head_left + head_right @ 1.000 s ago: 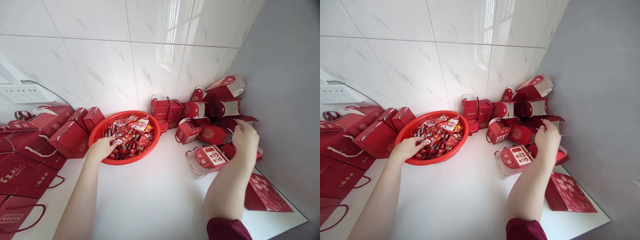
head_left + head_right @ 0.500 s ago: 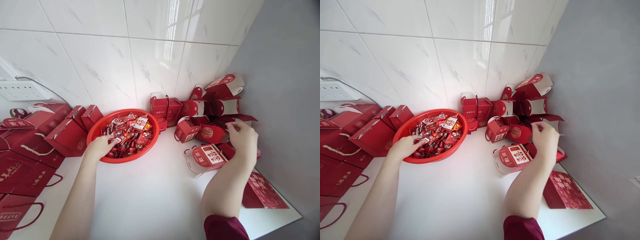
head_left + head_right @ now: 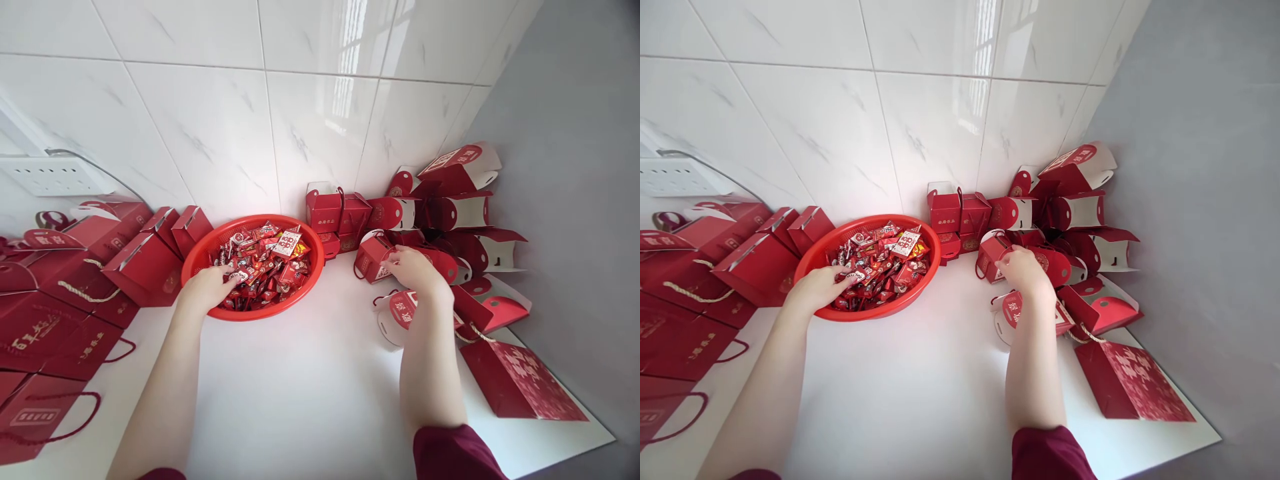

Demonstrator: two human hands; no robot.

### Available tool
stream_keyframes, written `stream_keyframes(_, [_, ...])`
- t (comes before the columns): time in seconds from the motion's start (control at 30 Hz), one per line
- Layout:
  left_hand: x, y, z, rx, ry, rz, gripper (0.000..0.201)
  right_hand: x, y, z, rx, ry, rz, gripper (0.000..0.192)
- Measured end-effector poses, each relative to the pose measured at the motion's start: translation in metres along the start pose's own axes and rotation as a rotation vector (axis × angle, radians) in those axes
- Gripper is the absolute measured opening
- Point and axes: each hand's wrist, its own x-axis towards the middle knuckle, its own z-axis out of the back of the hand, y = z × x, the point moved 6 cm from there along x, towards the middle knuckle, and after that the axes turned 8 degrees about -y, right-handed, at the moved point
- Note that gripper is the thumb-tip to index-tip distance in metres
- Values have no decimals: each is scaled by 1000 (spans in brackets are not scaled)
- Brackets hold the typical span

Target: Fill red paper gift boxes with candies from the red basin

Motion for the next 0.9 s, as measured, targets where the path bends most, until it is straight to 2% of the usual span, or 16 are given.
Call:
stream_keyframes(0.07, [-1, -1, 1, 2, 2, 0, 57, 6, 1, -7, -58, -36, -13, 31])
stream_keyframes(0.2, [-1, -3, 3, 1, 5, 0, 55, 12, -4, -15, -109, -9, -18, 29])
stream_keyframes(0.33, [-2, -4, 5, -5, 18, 3, 58, 14, -13, -13, -116, -24, -69, 28])
stream_keyframes(0.43, [-2, -5, 5, -9, 24, -3, 59, 13, -10, -9, -84, -22, -57, 28])
stream_keyframes(0.57, [-3, -5, 6, -3, 25, 1, 58, 1, 14, 3, 25, -8, 63, 32])
stream_keyframes(0.73, [-3, -5, 6, -17, 11, -9, 58, -32, 58, 36, 459, -91, 243, 22])
stream_keyframes(0.9, [-4, -3, 5, -55, -22, -14, 55, -66, 86, 57, 679, -39, 494, 19])
